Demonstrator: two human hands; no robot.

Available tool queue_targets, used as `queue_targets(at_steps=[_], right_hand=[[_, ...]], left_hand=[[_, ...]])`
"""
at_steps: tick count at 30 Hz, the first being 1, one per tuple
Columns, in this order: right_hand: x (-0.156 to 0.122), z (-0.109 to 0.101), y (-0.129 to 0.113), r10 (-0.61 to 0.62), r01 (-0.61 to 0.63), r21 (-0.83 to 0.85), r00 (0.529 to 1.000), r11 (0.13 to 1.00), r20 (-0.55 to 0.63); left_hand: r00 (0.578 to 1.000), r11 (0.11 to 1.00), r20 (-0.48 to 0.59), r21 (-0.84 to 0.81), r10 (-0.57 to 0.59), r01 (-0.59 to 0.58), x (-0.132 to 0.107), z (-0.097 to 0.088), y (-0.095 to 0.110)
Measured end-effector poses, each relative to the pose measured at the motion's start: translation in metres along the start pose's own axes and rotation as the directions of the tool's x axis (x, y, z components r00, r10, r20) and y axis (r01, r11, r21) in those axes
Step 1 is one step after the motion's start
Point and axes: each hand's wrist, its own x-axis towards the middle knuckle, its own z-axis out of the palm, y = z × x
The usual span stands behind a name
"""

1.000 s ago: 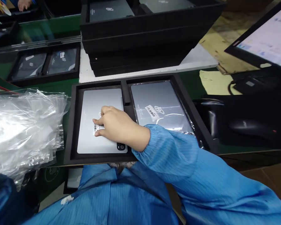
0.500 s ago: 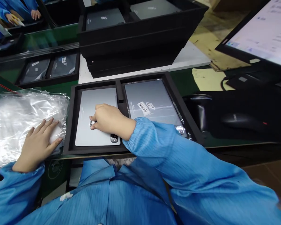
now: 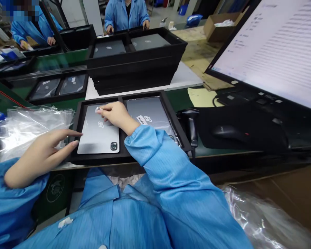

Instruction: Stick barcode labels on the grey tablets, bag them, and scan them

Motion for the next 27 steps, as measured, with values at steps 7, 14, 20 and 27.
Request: queue_targets(at_steps=[7, 14, 20, 27], right_hand=[[0.012, -0.044, 0.0, 0.116, -0.055, 0.257, 0.966, 0.965, -0.229], [0.017, -0.055, 0.007, -0.025, 0.021, -0.017, 0.961, 1.0, -0.277], [0.017, -0.057, 0.005, -0.119, 0.054, -0.21, 0.945, 0.976, -0.306], [0.001, -0.018, 0.001, -0.093, 0.264, -0.46, 0.928, 0.848, 0.362]], left_hand=[[0.857, 0.897, 0.274, -0.055, 0.436, -0.439, 0.116, 0.06, 0.017], [0.812, 0.837, 0.203, -0.106, 0.547, -0.537, 0.153, 0.084, 0.007], [0.81, 0.804, -0.009, -0.116, 0.586, -0.583, 0.154, 0.064, -0.009], [0.701, 0.759, -0.673, -0.323, 0.236, -0.566, 0.131, 0.043, -0.034]])
